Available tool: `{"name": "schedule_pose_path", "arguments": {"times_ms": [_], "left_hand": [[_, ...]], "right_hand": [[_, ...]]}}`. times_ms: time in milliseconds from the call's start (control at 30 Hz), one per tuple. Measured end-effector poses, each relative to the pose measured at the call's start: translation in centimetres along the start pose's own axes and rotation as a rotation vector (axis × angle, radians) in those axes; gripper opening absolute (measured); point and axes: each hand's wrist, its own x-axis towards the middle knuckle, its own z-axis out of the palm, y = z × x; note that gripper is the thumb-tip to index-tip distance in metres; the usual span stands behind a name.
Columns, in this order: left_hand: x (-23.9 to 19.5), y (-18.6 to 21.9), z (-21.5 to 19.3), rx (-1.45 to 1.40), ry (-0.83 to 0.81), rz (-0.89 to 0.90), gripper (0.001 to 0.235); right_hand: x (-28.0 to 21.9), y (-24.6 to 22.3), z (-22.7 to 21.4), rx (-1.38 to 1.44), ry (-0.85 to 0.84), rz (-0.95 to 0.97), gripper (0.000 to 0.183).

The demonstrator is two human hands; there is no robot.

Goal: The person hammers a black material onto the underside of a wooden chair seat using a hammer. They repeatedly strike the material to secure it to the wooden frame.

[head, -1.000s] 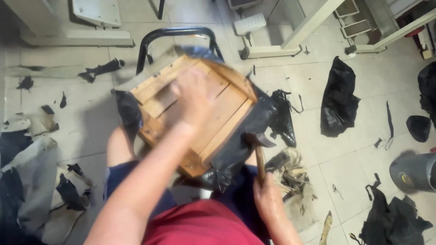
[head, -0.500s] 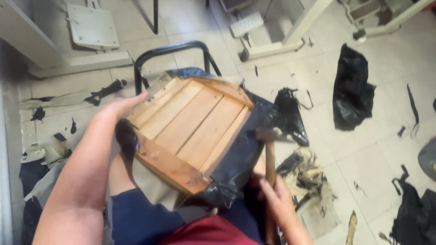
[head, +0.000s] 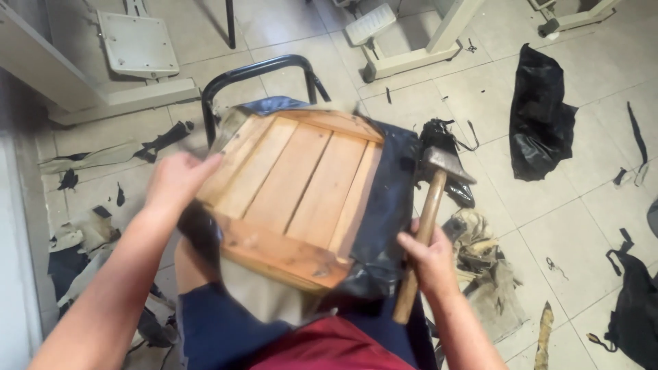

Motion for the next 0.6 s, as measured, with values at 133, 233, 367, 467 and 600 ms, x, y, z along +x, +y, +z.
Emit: {"name": "schedule_pose_path", "arguments": {"times_ms": [133, 233, 367, 467, 600], "left_hand": [[-6.7, -2.9, 0.8, -0.184, 0.041, -0.158, 0.062], [-13.6, -0.8, 2.8, -0.326, 0.04, -0.234, 0.041], [-16.6, 2.4, 0.9, -0.356, -0.008, -0.338, 0.056], [-16.5, 3.9, 0.0, -0.319, -0.038, -0.274, 0.048], [-16.1, 5.5, -1.2, -0.027, -0.16, -0.309, 0.055]], "right_hand": [[4.3, -0.9, -1.5, 0.043, -0.118, -0.085, 0.038], [9.5, -1.3, -2.2, -0.18, -0.308, -0.098, 0.038], [12.5, -1.3, -1.0, -0.169, -0.409, -0.106, 0.034], [12.2, -2.6, -0.6, -0.235, -0.392, 0.03, 0.031], [9.1, -4.4, -1.3, -0.416, -0.309, 0.098, 0.024]]}}
